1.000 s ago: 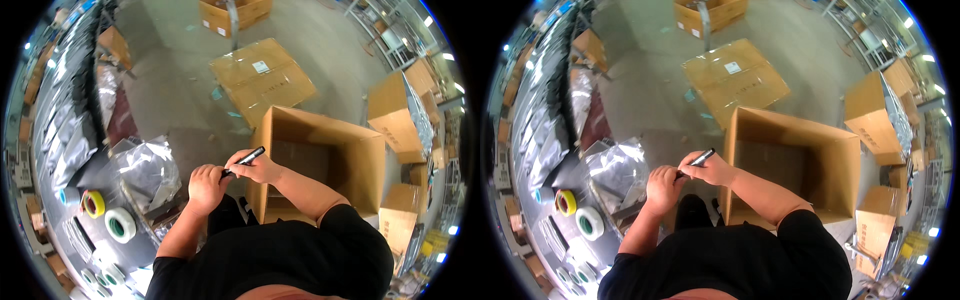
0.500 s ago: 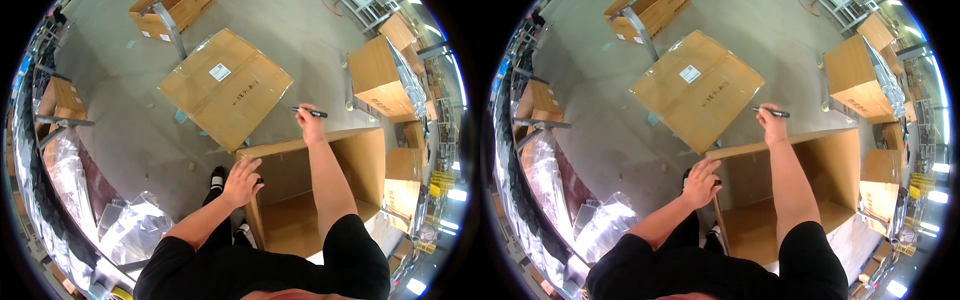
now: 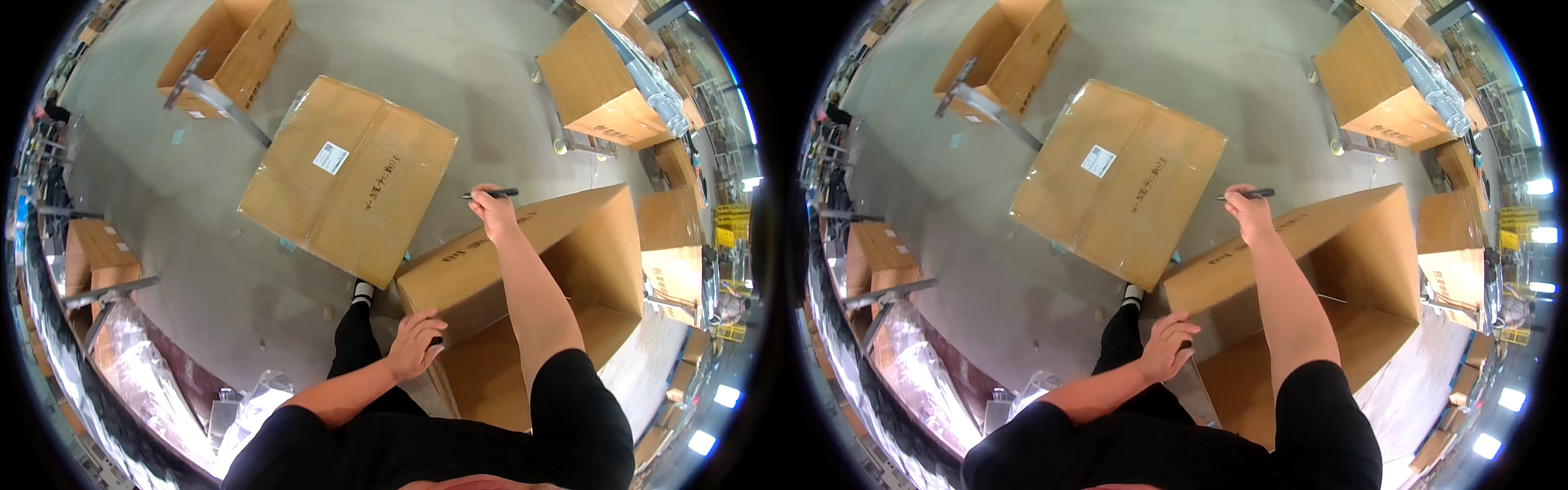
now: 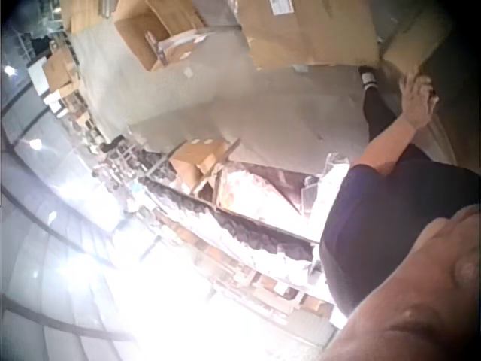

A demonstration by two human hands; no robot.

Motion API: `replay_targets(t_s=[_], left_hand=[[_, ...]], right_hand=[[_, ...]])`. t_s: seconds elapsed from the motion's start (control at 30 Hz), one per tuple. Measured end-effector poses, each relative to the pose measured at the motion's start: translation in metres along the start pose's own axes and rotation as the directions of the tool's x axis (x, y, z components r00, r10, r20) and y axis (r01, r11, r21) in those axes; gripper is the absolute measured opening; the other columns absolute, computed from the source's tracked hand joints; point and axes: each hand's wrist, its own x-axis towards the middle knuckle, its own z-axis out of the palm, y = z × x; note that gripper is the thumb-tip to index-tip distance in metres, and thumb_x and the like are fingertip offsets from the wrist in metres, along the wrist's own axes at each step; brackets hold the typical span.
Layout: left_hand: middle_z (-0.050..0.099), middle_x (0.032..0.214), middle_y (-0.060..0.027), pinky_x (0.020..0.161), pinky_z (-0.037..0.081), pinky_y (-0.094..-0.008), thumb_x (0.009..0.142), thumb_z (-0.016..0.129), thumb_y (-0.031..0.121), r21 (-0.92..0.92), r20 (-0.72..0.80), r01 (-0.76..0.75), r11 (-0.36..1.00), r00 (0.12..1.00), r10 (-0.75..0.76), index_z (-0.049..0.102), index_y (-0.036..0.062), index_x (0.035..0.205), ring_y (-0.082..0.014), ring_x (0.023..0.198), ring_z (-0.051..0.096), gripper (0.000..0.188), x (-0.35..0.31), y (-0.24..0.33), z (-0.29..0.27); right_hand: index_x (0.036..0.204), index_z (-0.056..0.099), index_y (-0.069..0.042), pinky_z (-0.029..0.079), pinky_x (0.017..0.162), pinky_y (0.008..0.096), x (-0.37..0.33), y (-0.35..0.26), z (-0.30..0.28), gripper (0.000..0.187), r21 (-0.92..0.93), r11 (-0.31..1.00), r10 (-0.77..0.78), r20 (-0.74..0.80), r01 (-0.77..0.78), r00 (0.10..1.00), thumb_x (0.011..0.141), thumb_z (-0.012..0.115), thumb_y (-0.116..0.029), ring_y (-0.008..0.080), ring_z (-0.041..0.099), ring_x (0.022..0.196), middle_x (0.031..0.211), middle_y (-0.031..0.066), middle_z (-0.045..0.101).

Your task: The person writes on a box, places items inside, and then seals the box using a tape dispenser.

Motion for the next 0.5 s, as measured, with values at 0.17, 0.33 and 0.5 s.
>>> replay_targets(t_s=[0.17,0.33,0.5], left_hand=[[0.057,0.109,-0.0132,0.093,0.043,-0.0384,0.093,0.052,0.01,-0.686,0.001,0.405,0.604,0.831,-0.557,0.056,0.0014,0.111,-0.0352,0.107,0.055,0.02,0.0,-0.087,-0.011],[0.062,0.105,-0.0181,0.088,0.047,-0.0412,0.088,0.059,0.01,-0.201,0.095,0.674,0.711,0.736,-0.67,0.058,0.0003,0.108,-0.0358,0.099,0.059,0.022,-0.055,-0.176,0.004],[0.064,0.101,-0.0141,0.086,0.047,-0.0421,0.085,0.065,0.02,-0.084,0.325,0.714,0.695,0.679,-0.659,0.062,0.0013,0.097,-0.034,0.098,0.06,0.023,-0.067,-0.206,0.022]], right_hand=[[0.093,0.061,-0.001,0.045,0.068,0.0256,0.142,0.05,0.036,0.012,-0.27,0.959,0.091,0.019,-0.082,0.996,0.084,0.064,-0.006,0.0113,0.052,0.068,0.076,0.0027,0.056],[0.093,0.065,-0.003,0.047,0.069,0.0227,0.261,0.147,0.048,0.014,-0.364,0.928,0.082,0.005,-0.075,0.997,0.083,0.068,-0.012,0.0104,0.059,0.072,0.077,0.0031,0.063],[0.086,0.067,-0.003,0.04,0.053,0.0236,0.332,0.208,0.066,0.014,-0.362,0.93,0.051,-0.036,-0.061,0.998,0.08,0.069,-0.015,0.0078,0.054,0.061,0.071,0.002,0.062]])
